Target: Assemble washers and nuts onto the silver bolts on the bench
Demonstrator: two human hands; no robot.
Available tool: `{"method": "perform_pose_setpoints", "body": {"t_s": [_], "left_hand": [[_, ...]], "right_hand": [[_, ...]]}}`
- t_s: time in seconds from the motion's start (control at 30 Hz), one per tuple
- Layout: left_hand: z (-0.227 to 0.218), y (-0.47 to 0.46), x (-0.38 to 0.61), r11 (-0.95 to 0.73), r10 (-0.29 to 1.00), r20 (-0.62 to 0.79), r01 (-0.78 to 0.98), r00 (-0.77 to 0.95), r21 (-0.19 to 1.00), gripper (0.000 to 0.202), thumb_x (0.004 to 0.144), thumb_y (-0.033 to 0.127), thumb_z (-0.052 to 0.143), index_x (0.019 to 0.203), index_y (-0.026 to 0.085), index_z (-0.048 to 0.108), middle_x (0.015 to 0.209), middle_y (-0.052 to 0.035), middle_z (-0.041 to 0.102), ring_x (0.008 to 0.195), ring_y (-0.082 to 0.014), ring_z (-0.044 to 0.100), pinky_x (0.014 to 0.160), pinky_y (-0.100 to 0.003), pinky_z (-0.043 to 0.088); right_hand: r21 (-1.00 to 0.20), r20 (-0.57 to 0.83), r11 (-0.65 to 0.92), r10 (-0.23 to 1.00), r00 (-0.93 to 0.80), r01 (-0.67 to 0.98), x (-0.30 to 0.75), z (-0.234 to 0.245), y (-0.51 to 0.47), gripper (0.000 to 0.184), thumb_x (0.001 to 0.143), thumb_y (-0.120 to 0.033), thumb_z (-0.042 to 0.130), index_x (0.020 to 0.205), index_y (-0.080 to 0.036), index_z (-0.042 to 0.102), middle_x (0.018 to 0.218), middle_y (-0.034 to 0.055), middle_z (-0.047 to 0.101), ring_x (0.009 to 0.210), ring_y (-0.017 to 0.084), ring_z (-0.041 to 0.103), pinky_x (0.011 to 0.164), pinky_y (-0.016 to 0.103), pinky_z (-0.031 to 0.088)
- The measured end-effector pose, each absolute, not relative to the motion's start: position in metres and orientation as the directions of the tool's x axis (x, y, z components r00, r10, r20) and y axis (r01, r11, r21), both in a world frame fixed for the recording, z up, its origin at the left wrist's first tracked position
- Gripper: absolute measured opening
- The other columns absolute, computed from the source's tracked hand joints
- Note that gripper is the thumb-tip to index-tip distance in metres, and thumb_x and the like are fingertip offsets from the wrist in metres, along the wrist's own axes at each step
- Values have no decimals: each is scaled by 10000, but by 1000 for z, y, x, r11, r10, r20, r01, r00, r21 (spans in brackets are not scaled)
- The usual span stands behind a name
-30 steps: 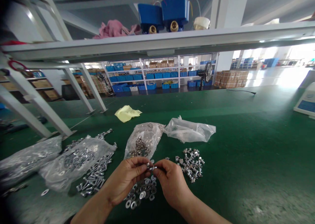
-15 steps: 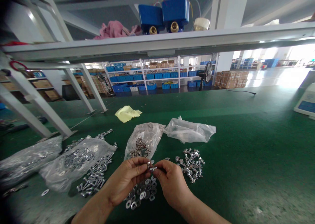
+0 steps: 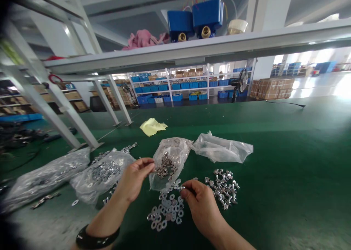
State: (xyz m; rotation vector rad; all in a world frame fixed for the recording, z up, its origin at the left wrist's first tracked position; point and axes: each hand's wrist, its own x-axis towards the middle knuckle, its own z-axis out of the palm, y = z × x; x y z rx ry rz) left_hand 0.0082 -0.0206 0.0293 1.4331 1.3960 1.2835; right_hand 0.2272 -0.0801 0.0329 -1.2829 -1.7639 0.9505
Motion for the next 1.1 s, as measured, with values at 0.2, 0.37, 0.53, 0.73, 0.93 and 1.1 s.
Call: {"method": "perform_pose_setpoints", "body": {"t_s": [0.2, 0.37, 0.53, 0.73, 0.93, 1.1], "left_hand": [[15, 36, -39, -36, 914, 333, 770, -232, 637, 237, 753, 261, 483, 926, 134, 583, 917, -102, 589, 849, -198, 536, 766, -300, 364], [0, 64, -32, 5, 938, 310, 901, -154, 434, 144, 719, 153, 475, 740, 85, 600, 817, -150, 584, 827, -217, 527, 721, -298, 348], [10, 62, -28, -36, 935, 345, 948, -80, 317, 188, 752, 153, 433, 824, 89, 594, 847, -135, 566, 838, -205, 510, 743, -299, 337], [14, 19, -3, -307, 907, 371, 918, 202, 251, 143, 771, 235, 463, 776, 181, 596, 822, -30, 542, 796, -131, 481, 745, -233, 332], [-11, 5, 11, -314, 904, 380, 908, 197, 278, 226, 787, 168, 393, 695, 107, 590, 787, -97, 518, 806, -193, 465, 795, -347, 315], [7, -17, 26, -343, 910, 373, 831, 180, 438, 187, 810, 254, 412, 809, 143, 562, 827, -54, 543, 797, -154, 499, 748, -288, 370]], "right_hand": [[-869, 133, 227, 963, -234, 440, 227, 38, -82, 176, 830, -296, 430, 817, -173, 555, 730, -2, 534, 689, 118, 473, 615, 223, 354], [-858, 156, 251, 959, -238, 447, 229, 38, -80, 163, 826, -285, 440, 827, -179, 564, 736, -13, 552, 694, 106, 493, 620, 207, 360], [-864, 172, 244, 965, -197, 442, 232, 39, -78, 172, 826, -290, 440, 854, -182, 571, 762, -18, 564, 708, 98, 504, 631, 198, 366], [-877, 168, 247, 961, -218, 413, 231, 44, -81, 159, 823, -272, 445, 840, -173, 569, 756, -22, 563, 712, 92, 502, 634, 187, 368], [-865, 168, 254, 959, -227, 433, 230, 42, -83, 170, 827, -295, 436, 821, -173, 555, 743, -15, 552, 709, 103, 489, 634, 203, 364], [-859, 192, 273, 956, -224, 432, 231, 44, -85, 181, 829, -304, 437, 825, -177, 565, 750, -14, 553, 703, 99, 492, 624, 199, 359]]}}
